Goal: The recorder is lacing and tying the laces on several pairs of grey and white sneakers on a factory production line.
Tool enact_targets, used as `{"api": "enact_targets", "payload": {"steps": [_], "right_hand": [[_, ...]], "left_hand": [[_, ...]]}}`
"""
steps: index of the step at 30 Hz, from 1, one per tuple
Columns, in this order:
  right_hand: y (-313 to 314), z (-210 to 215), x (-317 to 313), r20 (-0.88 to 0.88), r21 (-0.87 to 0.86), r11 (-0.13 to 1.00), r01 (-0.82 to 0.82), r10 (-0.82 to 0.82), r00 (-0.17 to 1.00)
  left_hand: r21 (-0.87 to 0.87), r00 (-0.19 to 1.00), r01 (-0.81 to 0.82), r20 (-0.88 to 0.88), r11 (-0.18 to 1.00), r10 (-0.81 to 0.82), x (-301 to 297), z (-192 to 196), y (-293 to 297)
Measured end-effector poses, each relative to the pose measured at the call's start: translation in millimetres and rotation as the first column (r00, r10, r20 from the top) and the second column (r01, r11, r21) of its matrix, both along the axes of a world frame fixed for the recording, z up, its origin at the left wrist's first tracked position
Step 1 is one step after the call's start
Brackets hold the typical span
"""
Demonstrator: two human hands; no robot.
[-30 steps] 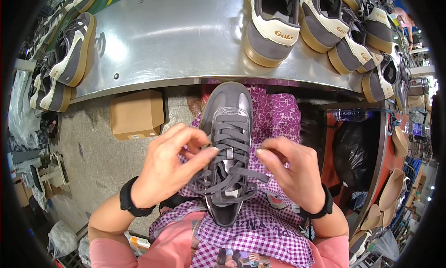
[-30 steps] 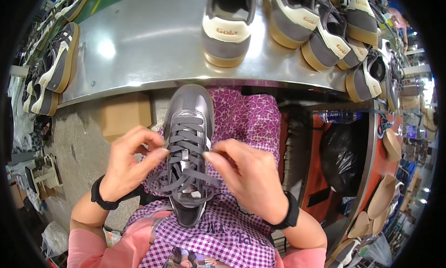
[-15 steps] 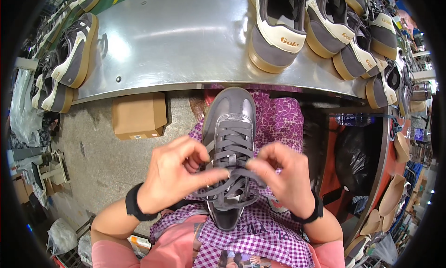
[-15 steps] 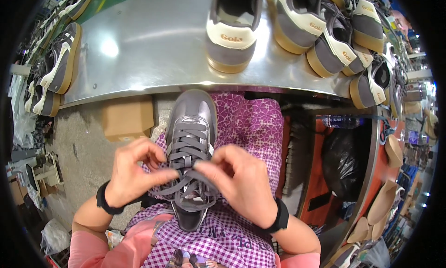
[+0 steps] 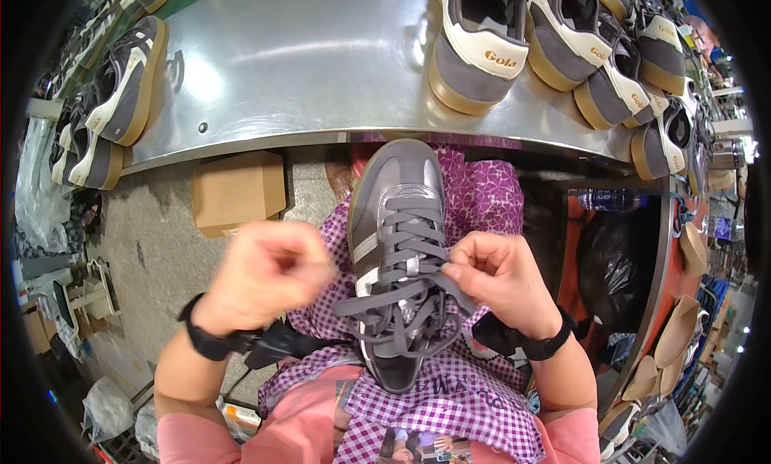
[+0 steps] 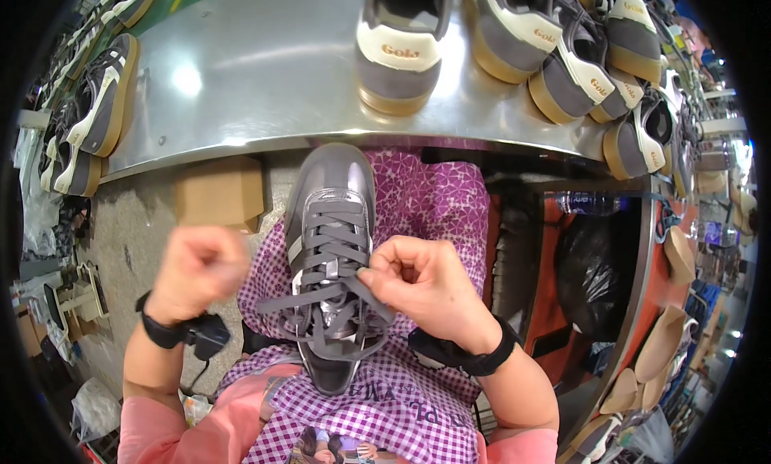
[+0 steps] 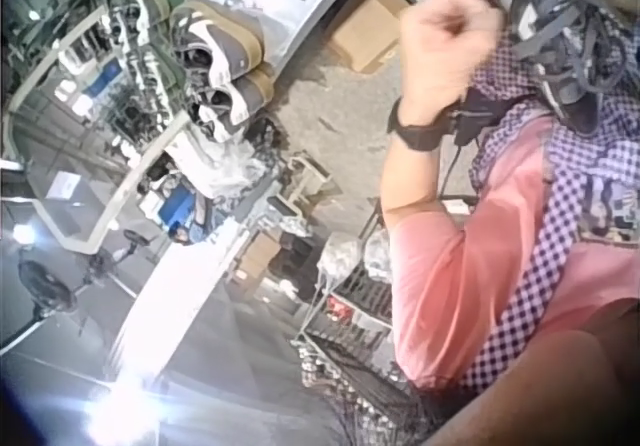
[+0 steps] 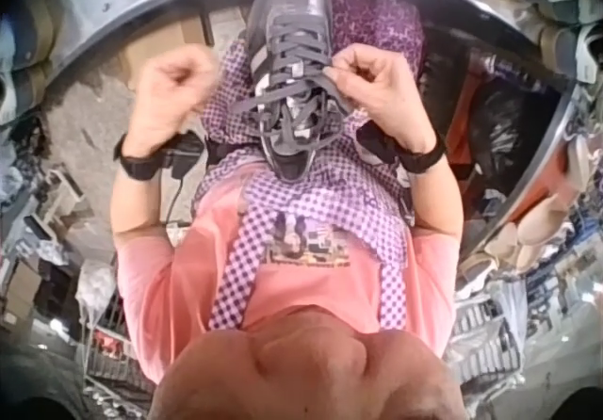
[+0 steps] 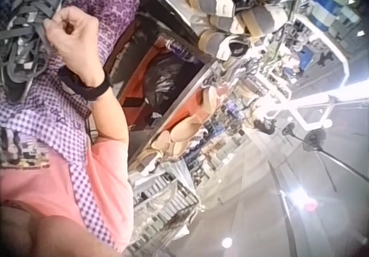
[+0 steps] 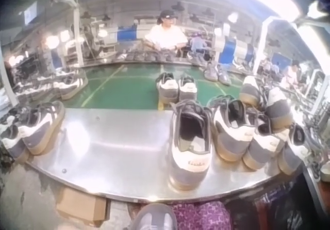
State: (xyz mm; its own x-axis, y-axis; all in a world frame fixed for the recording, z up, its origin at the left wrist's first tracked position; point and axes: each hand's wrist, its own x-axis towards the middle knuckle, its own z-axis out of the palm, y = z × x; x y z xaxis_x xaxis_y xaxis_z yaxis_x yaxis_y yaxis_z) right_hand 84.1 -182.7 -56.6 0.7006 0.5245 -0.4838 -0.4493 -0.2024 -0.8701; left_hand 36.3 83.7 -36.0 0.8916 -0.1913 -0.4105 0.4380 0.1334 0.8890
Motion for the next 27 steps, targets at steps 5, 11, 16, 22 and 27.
{"api": "enact_targets", "payload": {"steps": [5,11,16,22,27], "right_hand": [[9.3,2.6,-8.9,0.041,-0.019,0.996,0.088,-0.087,0.995],[19.5,21.7,-14.4,0.581,-0.328,0.942,0.076,0.138,0.802],[5.7,0.4,-8.4,-0.025,0.111,0.986,0.121,-0.119,0.993],[6.3,-4.3,-17.7,0.345,-0.058,0.957,0.285,-0.249,0.905],[13.4,39.6,-15.6,0.412,-0.253,0.965,-0.062,0.166,0.896]], "left_hand": [[0.487,0.978,-0.106,0.21,0.867,0.001,-3.3,-5.2,-7.9],[0.607,0.925,0.073,0.255,0.791,-0.281,2.6,1.1,-40.2],[0.138,0.937,0.349,-0.041,0.927,-0.346,20.9,-10.9,-17.4],[0.33,0.983,0.064,0.139,0.942,-0.116,5.5,-10.5,-15.2],[0.731,0.715,-0.014,0.485,0.683,-0.504,-5.5,16.4,-30.1]]}}
